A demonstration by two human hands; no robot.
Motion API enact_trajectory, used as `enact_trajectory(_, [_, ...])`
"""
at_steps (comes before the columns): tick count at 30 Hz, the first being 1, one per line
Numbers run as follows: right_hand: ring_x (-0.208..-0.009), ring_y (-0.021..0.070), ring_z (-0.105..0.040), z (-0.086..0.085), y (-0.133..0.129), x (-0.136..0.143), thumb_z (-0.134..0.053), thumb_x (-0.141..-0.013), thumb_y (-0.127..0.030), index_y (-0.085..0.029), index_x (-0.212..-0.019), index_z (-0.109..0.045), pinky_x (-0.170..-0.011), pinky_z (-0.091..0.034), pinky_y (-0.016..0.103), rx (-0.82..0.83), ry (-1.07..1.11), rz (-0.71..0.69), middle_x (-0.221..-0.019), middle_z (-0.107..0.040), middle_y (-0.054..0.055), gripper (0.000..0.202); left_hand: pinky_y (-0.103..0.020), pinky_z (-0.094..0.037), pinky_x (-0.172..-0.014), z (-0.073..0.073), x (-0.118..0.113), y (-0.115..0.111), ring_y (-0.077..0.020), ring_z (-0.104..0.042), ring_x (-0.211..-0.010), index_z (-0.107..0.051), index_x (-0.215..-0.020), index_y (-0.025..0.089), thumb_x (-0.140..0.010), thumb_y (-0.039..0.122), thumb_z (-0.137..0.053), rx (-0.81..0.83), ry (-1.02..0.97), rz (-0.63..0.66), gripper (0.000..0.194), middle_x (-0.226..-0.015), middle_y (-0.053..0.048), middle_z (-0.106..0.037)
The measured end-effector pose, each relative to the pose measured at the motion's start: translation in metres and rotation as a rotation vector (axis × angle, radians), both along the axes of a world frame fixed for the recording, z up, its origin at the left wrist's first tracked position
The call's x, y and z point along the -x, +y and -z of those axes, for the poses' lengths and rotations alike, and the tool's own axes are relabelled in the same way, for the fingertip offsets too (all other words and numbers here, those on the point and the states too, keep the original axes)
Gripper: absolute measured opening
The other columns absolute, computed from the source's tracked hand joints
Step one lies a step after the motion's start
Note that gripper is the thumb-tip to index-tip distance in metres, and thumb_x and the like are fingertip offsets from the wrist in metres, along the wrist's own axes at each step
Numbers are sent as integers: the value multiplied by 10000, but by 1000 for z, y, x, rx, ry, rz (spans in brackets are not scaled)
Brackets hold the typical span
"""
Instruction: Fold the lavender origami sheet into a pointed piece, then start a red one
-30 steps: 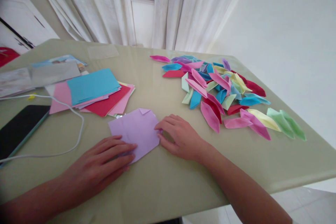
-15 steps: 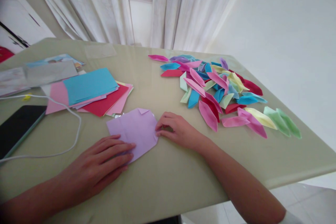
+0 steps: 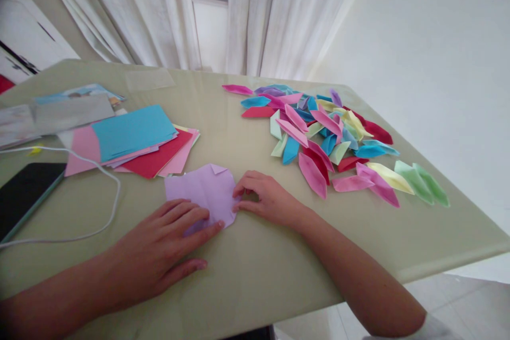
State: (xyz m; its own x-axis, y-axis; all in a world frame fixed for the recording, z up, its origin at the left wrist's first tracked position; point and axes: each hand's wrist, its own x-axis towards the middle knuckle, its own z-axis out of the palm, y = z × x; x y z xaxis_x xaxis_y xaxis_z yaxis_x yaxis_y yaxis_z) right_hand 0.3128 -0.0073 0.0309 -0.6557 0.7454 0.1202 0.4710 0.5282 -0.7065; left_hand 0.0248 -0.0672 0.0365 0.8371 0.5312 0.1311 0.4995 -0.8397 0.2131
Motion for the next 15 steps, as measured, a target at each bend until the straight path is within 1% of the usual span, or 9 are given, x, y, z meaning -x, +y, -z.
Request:
enact_trajectory(2, [-953, 192, -653, 0, -3, 1, -813, -936, -270, -187, -1001, -736, -847, -496, 299, 8, -10, -8, -999, -673, 41, 130, -516, -387, -1126, 4, 6, 2, -328, -583, -1273, -576, -1477, 241, -1035, 471, -616, -41, -24, 21, 500, -1408, -99, -657])
enact_trajectory(4, [-963, 196, -651, -1, -7, 2, -804, -942, -253, -186, -981, -739, -857, -496, 304, 13, -35, -11, -999, -661, 43, 101, -512, -337, -1185, 7, 11, 3, -322, -561, -1344, -580, -1474, 247, -1051, 470, -594, -83, -43, 43, 478, -1499, -72, -630])
enact_trajectory(6, [-951, 199, -647, -1, -10, 5, -809, -935, -234, -178, -959, -730, -854, -492, 311, 6, -57, -4, -986, -659, 43, 100, -503, -307, -1217, 10, 13, 4, -312, -555, -1381, -595, -1458, 241, -1070, 468, -563, -115, -50, 69, 450, -1526, -50, -628])
enact_trajectory(9, [-939, 204, -639, -1, -13, 8, -799, -939, -214, -169, -942, -711, -847, -484, 320, -24, -70, 19, -965, -663, 45, 99, -439, -358, -1196, 11, 11, 3, -280, -571, -1388, -592, -1459, 174, -1093, 435, -525, -127, -50, 101, 454, -1521, -69, -640])
enact_trajectory(11, [-927, 205, -633, 0, -13, 10, -790, -945, -209, -170, -932, -702, -837, -477, 322, -49, -64, 30, -947, -665, 43, 97, -421, -395, -1171, 10, 6, 1, -274, -582, -1382, -570, -1479, 142, -1095, 426, -520, -106, -46, 94, 480, -1519, -86, -642])
enact_trajectory(13, [-912, 204, -631, 2, -13, 11, -785, -948, -207, -173, -918, -694, -825, -472, 320, -61, -54, 35, -933, -667, 41, 102, -441, -413, -1156, 9, 2, 0, -292, -584, -1377, -528, -1524, 145, -1085, 453, -536, -76, -39, 70, 536, -1518, -94, -639])
enact_trajectory(15, [-900, 201, -632, 2, -13, 12, -777, -955, -212, -175, -909, -690, -816, -470, 317, -58, -45, 34, -923, -667, 39, 106, -465, -420, -1143, 9, -2, -2, -309, -581, -1369, -475, -1574, 172, -1070, 483, -558, -48, -28, 56, 597, -1517, -91, -635])
